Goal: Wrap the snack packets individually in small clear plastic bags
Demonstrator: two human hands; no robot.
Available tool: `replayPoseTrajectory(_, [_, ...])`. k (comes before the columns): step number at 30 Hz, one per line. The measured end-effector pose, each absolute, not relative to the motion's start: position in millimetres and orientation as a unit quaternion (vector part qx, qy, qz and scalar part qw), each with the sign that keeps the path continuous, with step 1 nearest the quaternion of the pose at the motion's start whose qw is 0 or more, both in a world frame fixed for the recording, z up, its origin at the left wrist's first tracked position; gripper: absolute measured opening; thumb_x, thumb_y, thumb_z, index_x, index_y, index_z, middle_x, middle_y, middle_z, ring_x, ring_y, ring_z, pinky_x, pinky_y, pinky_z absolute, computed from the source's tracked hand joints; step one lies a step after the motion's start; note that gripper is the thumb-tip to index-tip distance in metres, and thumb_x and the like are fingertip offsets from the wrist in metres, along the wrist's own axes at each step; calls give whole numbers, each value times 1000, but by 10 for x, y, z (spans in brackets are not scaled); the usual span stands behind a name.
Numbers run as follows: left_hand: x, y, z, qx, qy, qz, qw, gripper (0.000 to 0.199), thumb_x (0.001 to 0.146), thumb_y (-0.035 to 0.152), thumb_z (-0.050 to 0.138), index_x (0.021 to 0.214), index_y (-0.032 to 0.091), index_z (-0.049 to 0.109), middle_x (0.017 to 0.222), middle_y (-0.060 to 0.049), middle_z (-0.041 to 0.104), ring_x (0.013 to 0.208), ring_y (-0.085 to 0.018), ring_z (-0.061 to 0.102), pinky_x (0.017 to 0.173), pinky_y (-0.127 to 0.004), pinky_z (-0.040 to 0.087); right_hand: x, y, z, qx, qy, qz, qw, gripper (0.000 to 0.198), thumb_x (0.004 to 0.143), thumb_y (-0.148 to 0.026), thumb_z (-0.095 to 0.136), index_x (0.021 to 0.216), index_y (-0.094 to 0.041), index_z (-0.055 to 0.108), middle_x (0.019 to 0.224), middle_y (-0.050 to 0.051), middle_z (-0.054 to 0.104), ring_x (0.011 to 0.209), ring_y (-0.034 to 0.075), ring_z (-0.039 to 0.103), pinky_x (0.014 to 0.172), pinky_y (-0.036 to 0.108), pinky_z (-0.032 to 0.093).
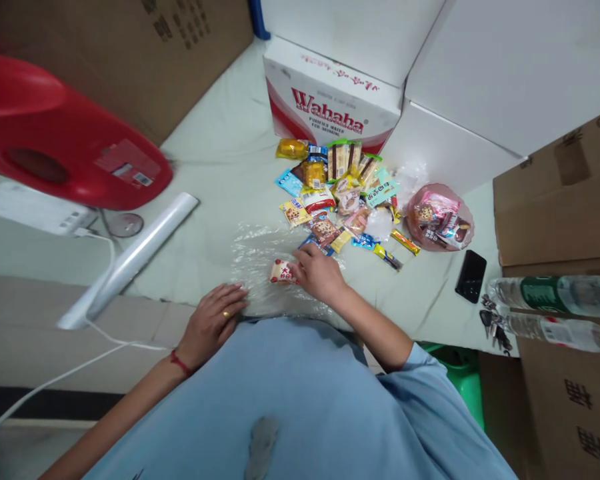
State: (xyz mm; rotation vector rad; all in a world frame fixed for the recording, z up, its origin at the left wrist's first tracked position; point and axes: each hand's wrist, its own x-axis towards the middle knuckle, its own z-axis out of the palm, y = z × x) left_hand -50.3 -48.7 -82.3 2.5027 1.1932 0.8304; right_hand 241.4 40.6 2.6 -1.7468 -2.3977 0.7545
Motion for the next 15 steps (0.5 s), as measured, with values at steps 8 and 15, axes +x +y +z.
replayPoseTrajectory(8, [-454,-489,-847,875,398,236,143,57,97,9,49,151,25,51,146,-10,67,145,-24,54,126,-53,32,2179,482,319,-434,-870,165,-166,48,104,-30,56,150,-21,51,129,15,67,105,29,71,83,36,54])
replayPoseTrajectory(15, [-562,-487,-891,881,389,217,160,63,94,7,49,154,24,47,152,-10,63,147,-23,52,128,-51,29,2140,554,245,-469,-853,156,-167,49,108,-31,43,157,-26,42,145,16,57,112,27,69,86,35,55])
